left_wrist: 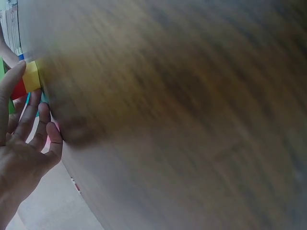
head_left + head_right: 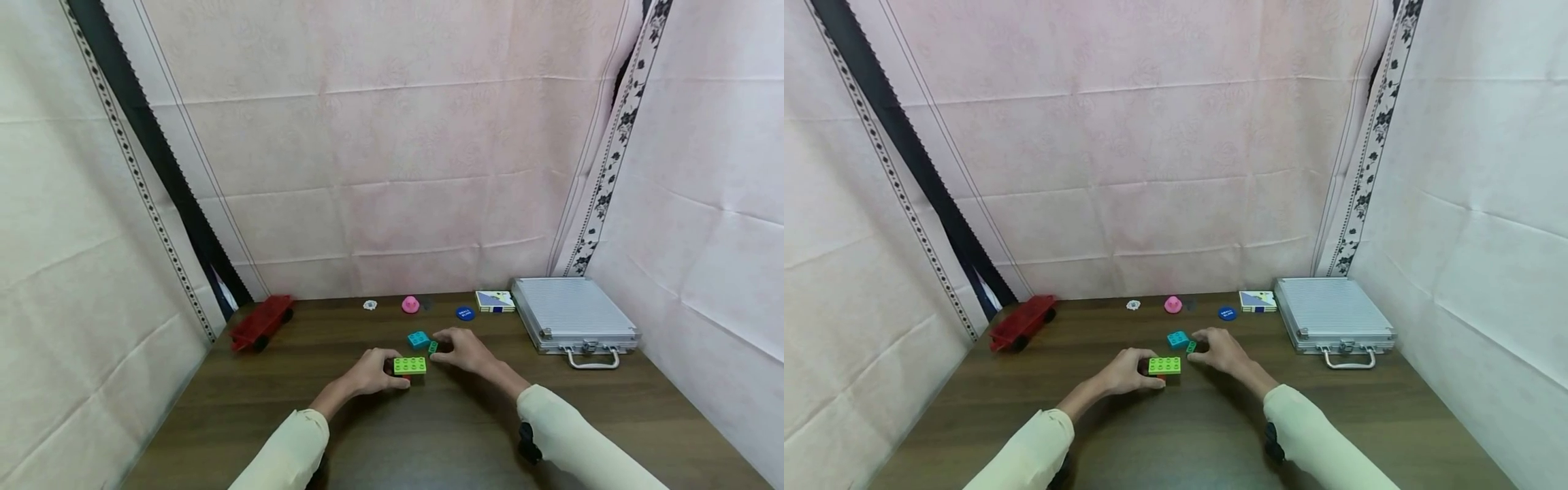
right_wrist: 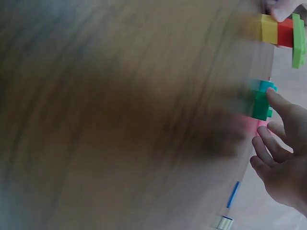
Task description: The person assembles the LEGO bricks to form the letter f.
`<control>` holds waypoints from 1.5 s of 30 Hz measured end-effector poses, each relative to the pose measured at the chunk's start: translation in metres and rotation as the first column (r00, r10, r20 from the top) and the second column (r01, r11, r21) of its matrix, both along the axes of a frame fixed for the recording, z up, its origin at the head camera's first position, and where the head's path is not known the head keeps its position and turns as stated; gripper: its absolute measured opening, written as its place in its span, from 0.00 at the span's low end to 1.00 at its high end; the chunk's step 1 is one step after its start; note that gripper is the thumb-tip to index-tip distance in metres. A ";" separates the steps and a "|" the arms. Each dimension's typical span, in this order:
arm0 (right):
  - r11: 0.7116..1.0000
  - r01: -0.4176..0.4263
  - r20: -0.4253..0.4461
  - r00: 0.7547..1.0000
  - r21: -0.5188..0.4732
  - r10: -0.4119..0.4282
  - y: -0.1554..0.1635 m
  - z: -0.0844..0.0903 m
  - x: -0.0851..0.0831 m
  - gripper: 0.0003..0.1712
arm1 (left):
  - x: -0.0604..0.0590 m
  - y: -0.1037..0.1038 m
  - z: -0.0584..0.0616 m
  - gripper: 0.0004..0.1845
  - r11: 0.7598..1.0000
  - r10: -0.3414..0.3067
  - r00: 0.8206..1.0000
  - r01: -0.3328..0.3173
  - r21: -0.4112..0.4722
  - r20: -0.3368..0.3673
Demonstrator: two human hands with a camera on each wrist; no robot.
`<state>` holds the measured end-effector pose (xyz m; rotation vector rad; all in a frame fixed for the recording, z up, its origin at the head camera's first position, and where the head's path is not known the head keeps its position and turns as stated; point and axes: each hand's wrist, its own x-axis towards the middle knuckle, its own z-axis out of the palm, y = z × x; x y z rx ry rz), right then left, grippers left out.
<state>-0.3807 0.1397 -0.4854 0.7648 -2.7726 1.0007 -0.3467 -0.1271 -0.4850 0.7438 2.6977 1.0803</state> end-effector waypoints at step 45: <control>0.967 -0.248 -0.117 0.960 0.063 0.254 -0.036 0.035 0.041 0.19 | 0.003 -0.007 0.006 0.19 0.995 -0.062 0.996 0.067 0.074 -0.061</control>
